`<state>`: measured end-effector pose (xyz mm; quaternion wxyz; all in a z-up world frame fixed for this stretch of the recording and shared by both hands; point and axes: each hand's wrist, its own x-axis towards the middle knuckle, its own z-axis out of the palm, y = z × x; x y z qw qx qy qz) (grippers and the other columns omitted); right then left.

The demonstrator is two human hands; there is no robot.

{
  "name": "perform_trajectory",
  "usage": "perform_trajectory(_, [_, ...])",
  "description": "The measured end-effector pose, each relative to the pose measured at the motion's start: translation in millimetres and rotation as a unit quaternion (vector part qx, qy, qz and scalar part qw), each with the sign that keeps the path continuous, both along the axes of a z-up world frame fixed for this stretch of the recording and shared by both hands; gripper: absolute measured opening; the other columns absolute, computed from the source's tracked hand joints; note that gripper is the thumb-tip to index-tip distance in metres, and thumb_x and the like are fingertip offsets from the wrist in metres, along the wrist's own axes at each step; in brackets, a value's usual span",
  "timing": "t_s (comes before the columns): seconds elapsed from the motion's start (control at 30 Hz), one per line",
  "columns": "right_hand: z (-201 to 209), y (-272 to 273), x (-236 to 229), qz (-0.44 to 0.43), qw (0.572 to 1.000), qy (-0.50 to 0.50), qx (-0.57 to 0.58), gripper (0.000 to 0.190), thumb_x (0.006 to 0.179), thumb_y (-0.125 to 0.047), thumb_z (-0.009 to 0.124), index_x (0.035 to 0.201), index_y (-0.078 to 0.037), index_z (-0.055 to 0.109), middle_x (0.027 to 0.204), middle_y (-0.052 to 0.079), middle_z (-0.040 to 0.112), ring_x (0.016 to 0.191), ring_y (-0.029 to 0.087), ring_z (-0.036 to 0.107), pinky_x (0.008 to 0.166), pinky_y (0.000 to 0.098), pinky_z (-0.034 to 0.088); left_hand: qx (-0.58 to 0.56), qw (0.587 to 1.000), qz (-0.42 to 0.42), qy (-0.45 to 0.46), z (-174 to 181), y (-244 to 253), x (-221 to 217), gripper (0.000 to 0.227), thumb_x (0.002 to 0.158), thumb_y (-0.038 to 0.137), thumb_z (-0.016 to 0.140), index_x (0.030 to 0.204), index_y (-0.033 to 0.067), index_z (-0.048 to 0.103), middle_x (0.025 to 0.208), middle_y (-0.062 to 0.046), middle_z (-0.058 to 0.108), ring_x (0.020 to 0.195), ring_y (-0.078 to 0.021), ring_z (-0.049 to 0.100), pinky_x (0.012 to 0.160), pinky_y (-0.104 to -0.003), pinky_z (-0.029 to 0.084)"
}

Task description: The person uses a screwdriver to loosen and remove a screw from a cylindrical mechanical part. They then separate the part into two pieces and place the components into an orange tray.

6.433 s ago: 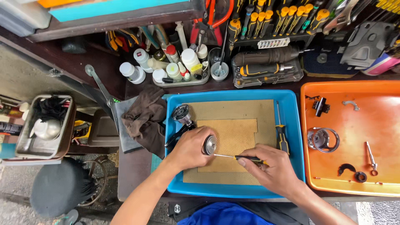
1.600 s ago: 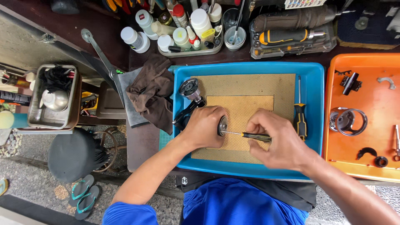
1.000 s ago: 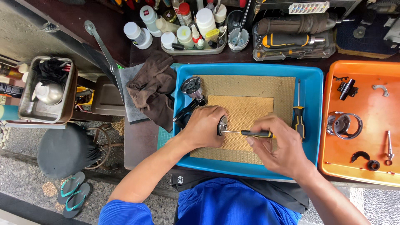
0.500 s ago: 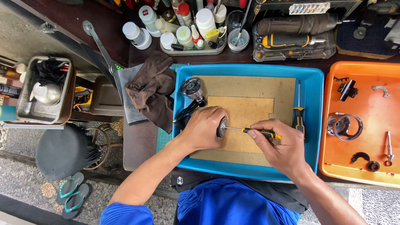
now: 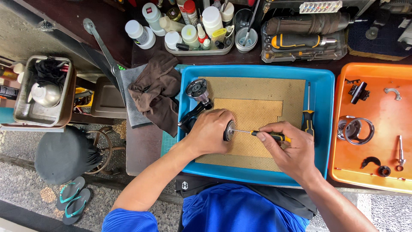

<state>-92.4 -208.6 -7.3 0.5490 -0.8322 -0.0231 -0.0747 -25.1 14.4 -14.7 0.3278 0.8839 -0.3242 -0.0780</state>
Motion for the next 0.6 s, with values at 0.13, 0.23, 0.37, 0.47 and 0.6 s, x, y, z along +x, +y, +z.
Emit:
perform_trajectory(0.13, [0,0,0,0.003,1.000,0.005,0.006,0.007,0.090,-0.011,0.078,0.096,-0.006,0.079,0.058,0.014,0.065,0.049,0.018,0.059,0.048,0.0298,0.050,0.003,1.000,0.002,0.010,3,-1,0,0.043,0.054,0.001,0.062,0.096,-0.0026,0.070,0.077,-0.014,0.069,0.072,-0.0355,0.072,0.068,-0.044,0.059])
perform_trajectory(0.23, [1,0,0,-0.004,1.000,0.004,-0.005,0.008,0.090,-0.012,0.079,0.096,-0.006,0.079,0.058,0.014,0.065,0.050,0.018,0.059,0.048,0.0297,0.050,0.006,1.000,0.002,0.008,2,0,-1,0.043,0.053,0.001,0.063,0.096,-0.0013,0.070,0.077,-0.013,0.069,0.072,-0.0343,0.072,0.067,-0.044,0.059])
perform_trajectory(0.37, [1,0,0,0.002,1.000,0.000,-0.007,0.007,0.089,-0.012,0.079,0.095,-0.007,0.079,0.059,0.012,0.066,0.049,0.016,0.059,0.047,0.0271,0.050,0.003,1.000,-0.004,0.008,3,0,0,0.043,0.054,0.001,0.064,0.097,-0.0026,0.070,0.078,-0.015,0.070,0.074,-0.0364,0.073,0.069,-0.045,0.059])
perform_trajectory(0.47, [3,1,-1,0.011,0.999,-0.016,-0.049,0.007,0.089,-0.014,0.079,0.093,-0.008,0.079,0.059,0.011,0.067,0.045,0.019,0.060,0.044,0.0269,0.049,0.014,1.000,-0.007,0.003,1,-1,0,0.043,0.055,0.001,0.066,0.098,-0.0026,0.070,0.079,-0.015,0.070,0.075,-0.0363,0.073,0.072,-0.045,0.059])
perform_trajectory(0.6, [11,-2,-4,0.041,0.987,-0.063,-0.146,0.016,0.091,-0.024,0.077,0.087,-0.009,0.077,0.058,0.012,0.066,0.043,0.025,0.061,0.041,0.0317,0.049,0.054,0.998,-0.017,-0.002,-4,-3,0,0.042,0.055,0.000,0.069,0.098,-0.0013,0.070,0.079,-0.013,0.070,0.075,-0.0331,0.072,0.075,-0.043,0.059])
